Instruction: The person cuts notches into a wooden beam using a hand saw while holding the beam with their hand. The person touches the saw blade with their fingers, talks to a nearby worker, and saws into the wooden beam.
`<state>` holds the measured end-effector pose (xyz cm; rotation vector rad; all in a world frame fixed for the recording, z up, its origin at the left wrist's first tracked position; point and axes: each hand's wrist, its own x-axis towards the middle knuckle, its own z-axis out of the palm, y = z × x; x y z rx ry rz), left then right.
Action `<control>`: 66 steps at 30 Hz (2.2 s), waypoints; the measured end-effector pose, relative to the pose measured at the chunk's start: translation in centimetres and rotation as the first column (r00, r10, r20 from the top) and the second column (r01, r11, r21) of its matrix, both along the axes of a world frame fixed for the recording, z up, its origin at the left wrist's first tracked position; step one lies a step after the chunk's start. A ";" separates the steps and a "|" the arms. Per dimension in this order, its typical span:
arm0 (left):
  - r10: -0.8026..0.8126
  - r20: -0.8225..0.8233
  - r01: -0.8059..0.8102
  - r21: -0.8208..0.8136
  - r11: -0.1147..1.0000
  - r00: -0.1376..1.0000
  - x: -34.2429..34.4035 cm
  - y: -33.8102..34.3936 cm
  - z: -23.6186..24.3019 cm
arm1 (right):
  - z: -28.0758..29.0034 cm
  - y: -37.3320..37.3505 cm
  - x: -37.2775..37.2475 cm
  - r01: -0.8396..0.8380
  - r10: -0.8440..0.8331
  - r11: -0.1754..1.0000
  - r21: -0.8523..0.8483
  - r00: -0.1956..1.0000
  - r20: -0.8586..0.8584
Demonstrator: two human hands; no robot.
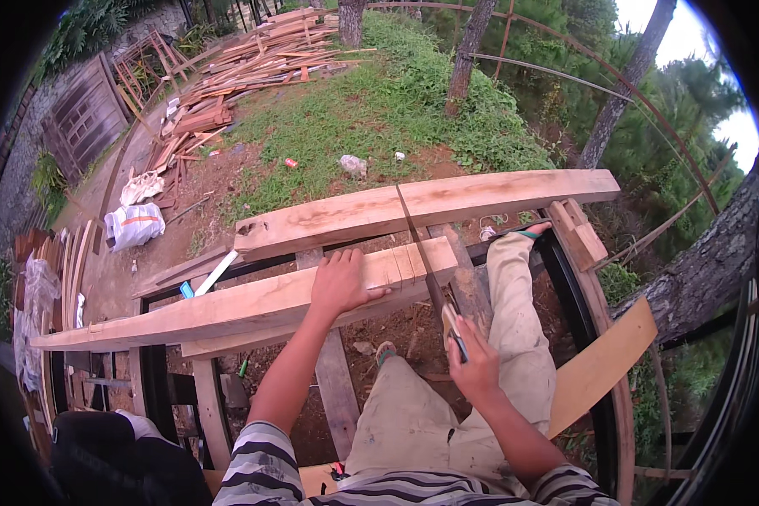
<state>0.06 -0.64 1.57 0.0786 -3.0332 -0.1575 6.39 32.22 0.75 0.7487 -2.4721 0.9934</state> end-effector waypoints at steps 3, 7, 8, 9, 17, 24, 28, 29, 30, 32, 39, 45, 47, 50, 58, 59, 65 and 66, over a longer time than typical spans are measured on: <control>0.018 -0.018 -0.018 0.001 1.000 1.000 0.1 -0.5 0.0 | 2.8 -7.1 -5.9 0.091 -0.100 0.992 0.091 0.990 0.101; 0.008 0.053 -0.009 0.032 0.999 0.999 0.4 -0.3 -0.4 | 0.6 -2.8 -1.7 0.044 -0.046 0.998 0.033 0.996 0.075; 0.006 0.039 -0.007 0.034 0.999 0.999 0.5 -0.6 -0.4 | -0.1 -0.6 2.0 0.041 -0.043 0.998 0.044 0.998 0.046; 0.003 0.038 -0.004 0.041 0.999 0.999 0.6 -0.6 -0.4 | -0.3 1.6 5.6 0.044 -0.046 0.999 0.032 0.996 0.074; -0.002 -0.027 0.003 0.010 1.000 1.000 0.6 -0.5 -0.9 | 1.2 1.7 3.4 0.004 0.000 1.000 -0.024 0.989 0.146; -0.016 -0.041 0.018 0.037 0.999 0.999 0.7 -0.4 -0.9 | 2.1 -4.3 -3.1 0.029 -0.032 0.999 0.026 0.993 0.114; -0.002 -0.004 0.003 0.016 1.000 1.000 0.1 -1.0 -0.4 | 1.5 5.3 10.9 0.040 -0.051 0.996 0.073 0.986 0.156; 0.014 0.073 -0.014 0.009 1.000 0.997 0.1 -0.7 0.1 | 2.2 6.9 13.4 0.050 -0.066 0.994 0.093 0.983 0.170; 0.006 0.080 -0.007 0.010 1.000 0.997 0.2 -0.6 0.2 | 3.3 7.0 14.6 0.067 -0.086 0.992 0.107 0.979 0.183; 0.026 0.083 -0.024 -0.017 1.000 0.996 0.7 -0.7 0.2 | 2.3 5.7 12.0 0.060 -0.074 0.995 0.076 0.978 0.193; 0.013 0.049 -0.013 0.011 1.000 0.999 -0.1 0.3 -0.6 | 2.1 -6.0 -6.3 0.074 -0.082 0.994 0.079 0.991 0.106; -0.001 -0.033 0.001 -0.006 1.000 0.999 0.7 -1.5 -0.9 | 0.3 3.9 11.3 0.086 -0.080 0.996 -0.008 0.955 0.285; -0.003 -0.042 0.003 -0.010 1.000 0.999 0.5 -0.9 -0.6 | 0.4 6.8 15.4 0.101 -0.120 0.988 0.118 0.978 0.172; 0.010 -0.023 -0.010 -0.034 0.999 1.000 0.4 -0.8 -0.2 | 0.1 2.9 9.8 0.080 -0.090 0.994 0.073 0.986 0.139; 0.004 0.093 -0.007 0.033 0.999 0.996 -0.1 -0.8 -0.5 | 3.6 -5.8 -5.8 0.047 -0.053 0.998 0.037 0.981 0.185; 0.003 0.107 -0.008 0.042 0.999 0.994 0.4 -1.1 -0.7 | 2.1 -4.1 -2.1 0.040 -0.046 0.998 0.040 0.985 0.166; 0.013 0.062 -0.010 -0.057 0.998 0.998 0.1 -0.5 0.2 | 1.5 5.7 13.7 0.092 -0.111 0.989 0.117 0.979 0.169; 0.004 0.064 0.000 -0.063 0.998 0.998 0.0 -0.5 -0.2 | 1.5 4.4 12.4 0.090 -0.107 0.992 0.086 0.971 0.212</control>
